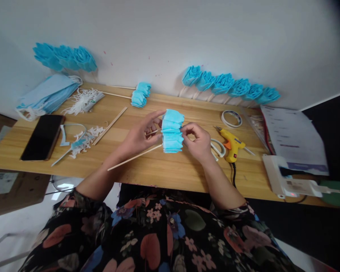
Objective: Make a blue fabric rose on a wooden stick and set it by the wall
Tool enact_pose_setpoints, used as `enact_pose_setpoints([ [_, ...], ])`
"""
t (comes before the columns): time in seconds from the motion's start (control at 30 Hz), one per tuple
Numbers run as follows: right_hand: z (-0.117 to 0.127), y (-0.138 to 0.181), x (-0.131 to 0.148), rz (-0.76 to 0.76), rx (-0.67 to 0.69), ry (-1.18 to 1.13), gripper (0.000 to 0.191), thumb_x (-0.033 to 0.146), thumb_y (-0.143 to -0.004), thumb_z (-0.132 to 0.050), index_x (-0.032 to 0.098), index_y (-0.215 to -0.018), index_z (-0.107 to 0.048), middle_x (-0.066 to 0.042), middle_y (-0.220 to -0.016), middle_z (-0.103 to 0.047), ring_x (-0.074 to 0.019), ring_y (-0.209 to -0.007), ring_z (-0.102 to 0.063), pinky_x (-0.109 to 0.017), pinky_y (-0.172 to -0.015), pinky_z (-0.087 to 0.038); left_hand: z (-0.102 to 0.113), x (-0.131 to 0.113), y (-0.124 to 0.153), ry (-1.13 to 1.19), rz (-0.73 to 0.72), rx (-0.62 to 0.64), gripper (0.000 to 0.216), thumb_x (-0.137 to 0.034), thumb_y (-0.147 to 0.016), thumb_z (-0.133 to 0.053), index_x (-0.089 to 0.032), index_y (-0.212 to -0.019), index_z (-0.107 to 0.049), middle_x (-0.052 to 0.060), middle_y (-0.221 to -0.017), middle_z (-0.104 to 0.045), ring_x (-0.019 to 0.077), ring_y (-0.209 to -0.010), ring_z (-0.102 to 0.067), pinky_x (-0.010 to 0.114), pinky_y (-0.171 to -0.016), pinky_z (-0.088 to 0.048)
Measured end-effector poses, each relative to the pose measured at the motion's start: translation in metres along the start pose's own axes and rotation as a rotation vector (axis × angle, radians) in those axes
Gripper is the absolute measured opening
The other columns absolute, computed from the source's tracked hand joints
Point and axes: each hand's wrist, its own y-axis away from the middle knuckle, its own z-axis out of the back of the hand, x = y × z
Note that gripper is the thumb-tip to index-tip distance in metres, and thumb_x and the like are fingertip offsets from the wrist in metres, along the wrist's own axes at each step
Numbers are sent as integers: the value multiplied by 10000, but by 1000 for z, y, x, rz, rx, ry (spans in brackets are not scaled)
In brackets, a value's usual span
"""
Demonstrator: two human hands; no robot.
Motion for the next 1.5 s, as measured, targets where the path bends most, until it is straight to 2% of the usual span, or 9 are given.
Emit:
enact_pose_setpoints([
  [0.1, 0, -1, 1, -13, 11, 3, 107, 135, -801, -648, 239, -793, -673, 40, -726, -695, -130, -668, -635, -280, -674, -523, 0, 7, 0, -73, -74, -15, 559, -96, -900, -648, -228, -1435, -552, 78, -1173, -723, 113, -859, -680, 207, -727, -550],
  [0.23, 1, -2, 0, -38, 24, 11, 83, 170, -798, -649, 245, -764, -661, 33, -728, -701, -144, -675, -637, -297, -677, -527, 3, 14, -2, -163, -236, -41, 601, -14, -891, -588, -237, -1447, -552, 55, -1092, -761, 94, -824, -696, 184, -717, -537],
  [0.33, 3, -2, -4, -54, 33, 3, 79, 184, -788, -659, 249, -747, -638, 36, -719, -685, -148, -674, -632, -302, -679, -532, 7, 15, -3, -262, -347, -64, 610, -14, -901, -595, -258, -1459, -552, 42, -1057, -782, 109, -864, -728, 200, -760, -552],
  [0.43, 4, -3, -7, -76, 34, 11, 80, 182, -774, -662, 250, -752, -625, 36, -728, -680, -149, -671, -626, -307, -681, -532, 9, 14, -4, -322, -403, -71, 578, -43, -924, -601, -272, -1453, -558, 59, -1151, -781, 129, -924, -749, 229, -808, -572],
  [0.63, 2, -2, -11, -138, 50, -19, 43, 203, -773, -661, 244, -774, -650, 28, -761, -701, -152, -696, -636, -318, -707, -539, 8, 13, -1, -370, -286, 14, 555, -78, -892, -611, -235, -1420, -546, 92, -1272, -734, 183, -1058, -735, 289, -876, -583],
  [0.87, -2, -1, -11, -171, 30, -18, 48, 209, -772, -649, 244, -790, -677, 18, -768, -711, -157, -717, -642, -323, -709, -540, 7, 14, -3, -256, -132, 60, 310, -148, -886, -585, -182, -1195, -574, 61, -1076, -717, 129, -791, -667, 258, -722, -541],
  [1.1, -6, -2, -14, -240, 72, -24, 58, 208, -760, -635, 241, -790, -673, 26, -723, -688, -141, -651, -604, -297, -638, -501, 7, 18, -7, -256, -23, 158, 243, -238, -911, -627, -167, -1143, -628, 80, -1111, -726, 158, -874, -670, 292, -799, -540],
  [1.33, -8, -1, -15, -279, 115, -44, 73, 215, -765, -626, 237, -811, -678, 26, -724, -689, -138, -641, -609, -292, -624, -483, 2, 30, -9, -246, 4, 144, 119, -263, -929, -656, -155, -976, -673, 51, -909, -711, 138, -765, -619, 264, -719, -488],
  [1.5, -10, 1, -17, -312, 129, -20, 91, 217, -762, -623, 239, -827, -683, 28, -731, -702, -135, -647, -615, -294, -647, -491, 0, 34, -10, -269, -66, 141, 98, -248, -925, -669, -166, -873, -684, 49, -867, -694, 149, -779, -614, 274, -730, -480],
])
